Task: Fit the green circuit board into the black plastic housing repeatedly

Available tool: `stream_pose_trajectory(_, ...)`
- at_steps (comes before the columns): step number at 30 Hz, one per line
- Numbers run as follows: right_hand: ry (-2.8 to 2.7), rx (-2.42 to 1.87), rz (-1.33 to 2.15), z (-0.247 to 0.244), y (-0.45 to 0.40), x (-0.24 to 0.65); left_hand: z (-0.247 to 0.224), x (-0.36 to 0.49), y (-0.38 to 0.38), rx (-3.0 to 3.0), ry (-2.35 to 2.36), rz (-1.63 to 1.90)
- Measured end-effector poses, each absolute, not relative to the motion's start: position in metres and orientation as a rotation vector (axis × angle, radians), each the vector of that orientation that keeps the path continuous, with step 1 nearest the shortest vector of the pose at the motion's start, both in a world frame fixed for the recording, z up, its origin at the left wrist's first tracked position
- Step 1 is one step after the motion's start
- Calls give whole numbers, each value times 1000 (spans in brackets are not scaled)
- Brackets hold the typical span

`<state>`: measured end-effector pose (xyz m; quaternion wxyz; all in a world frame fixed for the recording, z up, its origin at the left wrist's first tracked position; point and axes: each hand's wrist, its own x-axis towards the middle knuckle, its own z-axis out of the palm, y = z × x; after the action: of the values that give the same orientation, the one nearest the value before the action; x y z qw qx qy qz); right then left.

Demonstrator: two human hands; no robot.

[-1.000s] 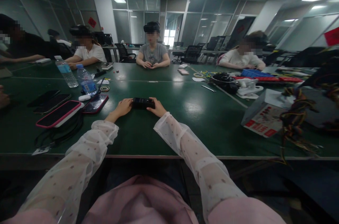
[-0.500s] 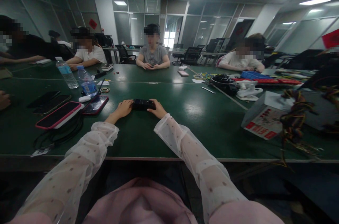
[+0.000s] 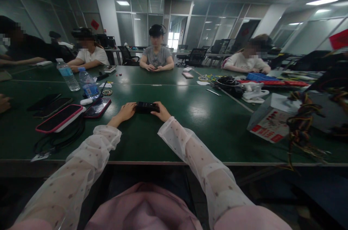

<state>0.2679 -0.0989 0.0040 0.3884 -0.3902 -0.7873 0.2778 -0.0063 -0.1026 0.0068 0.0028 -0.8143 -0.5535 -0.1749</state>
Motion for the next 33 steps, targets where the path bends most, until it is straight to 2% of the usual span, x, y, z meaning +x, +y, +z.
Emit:
stream_pose_trajectory(21, -1918, -984, 828, -5, -90, 269, 10, -5, -106, -2539, -1735, -544)
stream_pose_trajectory(33, -1915, -1049, 750, -1, -95, 268, 11, -5, -106, -2540, -1723, -540)
